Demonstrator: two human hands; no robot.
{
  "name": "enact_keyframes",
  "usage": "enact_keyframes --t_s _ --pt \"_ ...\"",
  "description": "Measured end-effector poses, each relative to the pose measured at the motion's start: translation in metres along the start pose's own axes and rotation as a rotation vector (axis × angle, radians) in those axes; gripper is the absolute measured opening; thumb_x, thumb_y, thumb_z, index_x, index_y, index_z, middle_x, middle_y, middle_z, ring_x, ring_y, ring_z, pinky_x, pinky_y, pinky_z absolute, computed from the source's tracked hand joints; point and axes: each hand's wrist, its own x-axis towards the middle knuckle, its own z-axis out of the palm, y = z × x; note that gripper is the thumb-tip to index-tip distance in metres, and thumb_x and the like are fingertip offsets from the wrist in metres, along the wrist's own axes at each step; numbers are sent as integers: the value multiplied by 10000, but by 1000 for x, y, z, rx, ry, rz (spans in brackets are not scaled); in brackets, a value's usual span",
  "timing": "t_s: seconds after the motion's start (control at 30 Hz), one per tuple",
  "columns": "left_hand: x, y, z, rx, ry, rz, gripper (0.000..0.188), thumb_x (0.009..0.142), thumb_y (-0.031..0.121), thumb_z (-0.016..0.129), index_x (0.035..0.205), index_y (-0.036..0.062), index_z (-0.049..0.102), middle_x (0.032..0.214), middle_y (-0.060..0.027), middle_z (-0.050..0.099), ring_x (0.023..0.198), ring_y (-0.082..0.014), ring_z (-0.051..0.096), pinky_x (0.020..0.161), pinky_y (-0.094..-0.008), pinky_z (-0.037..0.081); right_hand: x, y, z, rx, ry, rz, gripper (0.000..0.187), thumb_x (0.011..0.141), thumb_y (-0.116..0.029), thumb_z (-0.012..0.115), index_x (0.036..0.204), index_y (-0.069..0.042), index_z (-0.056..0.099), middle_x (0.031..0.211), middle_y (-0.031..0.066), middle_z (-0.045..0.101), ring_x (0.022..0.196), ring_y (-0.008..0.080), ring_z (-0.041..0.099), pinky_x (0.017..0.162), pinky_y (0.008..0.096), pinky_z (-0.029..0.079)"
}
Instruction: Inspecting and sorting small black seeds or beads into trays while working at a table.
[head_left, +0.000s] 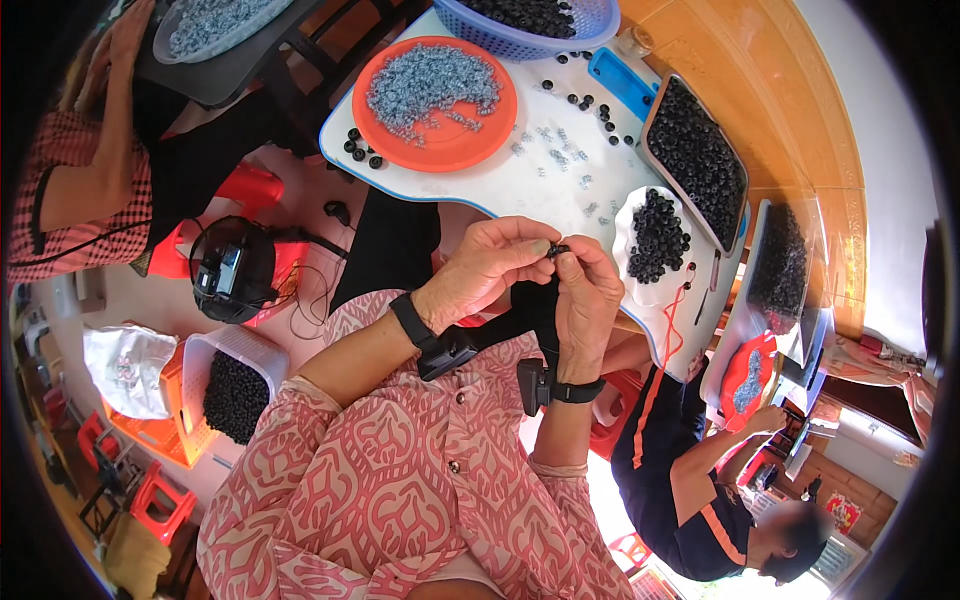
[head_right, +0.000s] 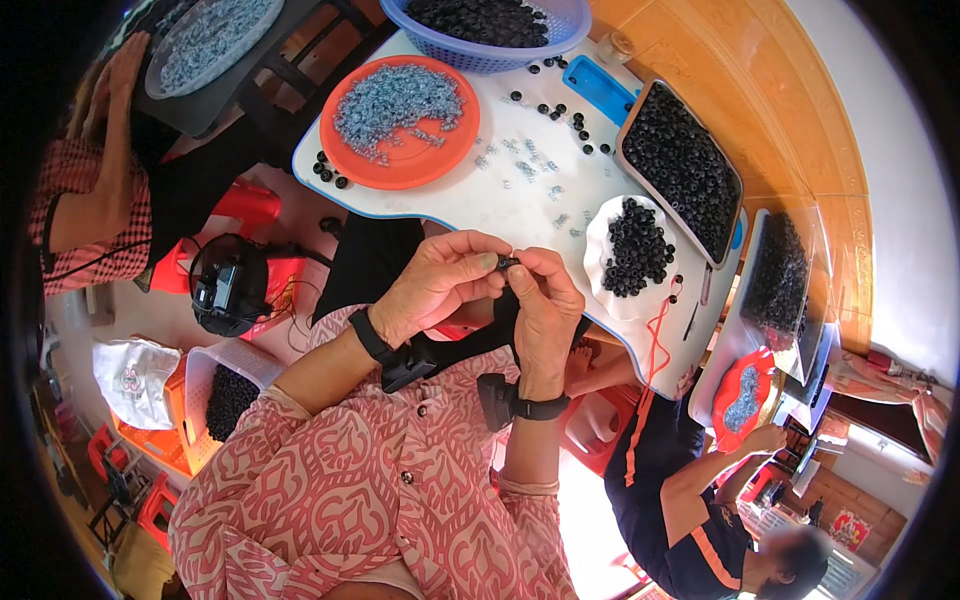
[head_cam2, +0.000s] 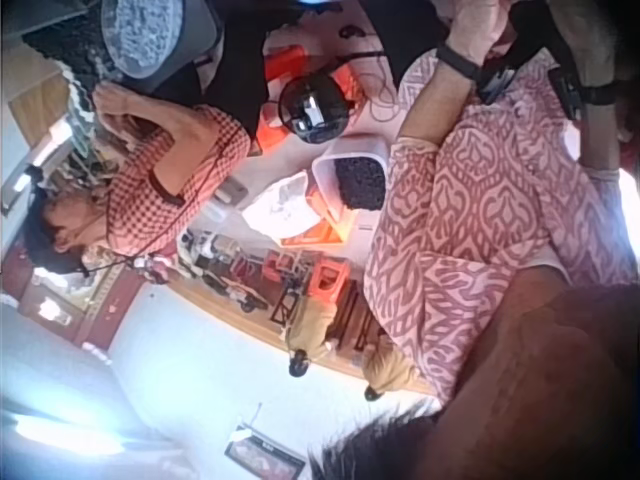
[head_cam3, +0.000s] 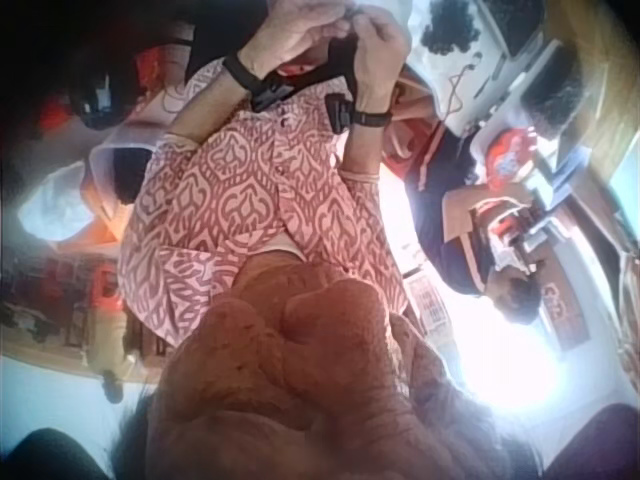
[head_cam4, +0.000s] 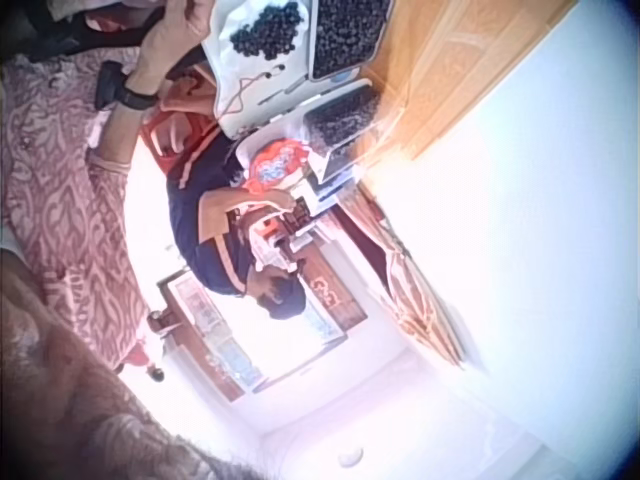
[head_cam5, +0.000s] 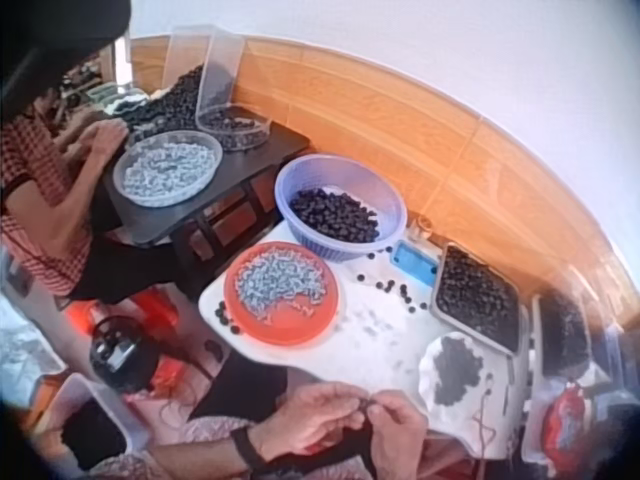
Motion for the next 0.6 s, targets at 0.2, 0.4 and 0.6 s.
enact_keyframes --t_s 0.2,0.4,0.6 --pt "1 -1 -2 25 23 10 218 943 45 587 1148 -24 612 999 -91 661 862 -145 663 830 -274 562 0 -2 4 -154 7 -47 140 848 63 657 980 18 672 1020 45 599 919 127 577 846 241 461" --pt "0 -1 1 90 56 33 211 940 39 589 1141 -19 616 1014 -89 661 880 -141 664 838 -267 566 0 -6 6 -399 4 -148 126 849 42 672 971 10 671 1009 39 588 896 111 565 802 227 456" --pt "-2 0 3 163 94 50 200 945 34 580 1133 -17 621 1018 -84 661 897 -131 662 837 -252 568 -2 -11 12 -518 18 -190 146 835 49 677 970 -7 680 997 41 579 879 110 567 771 225 464"
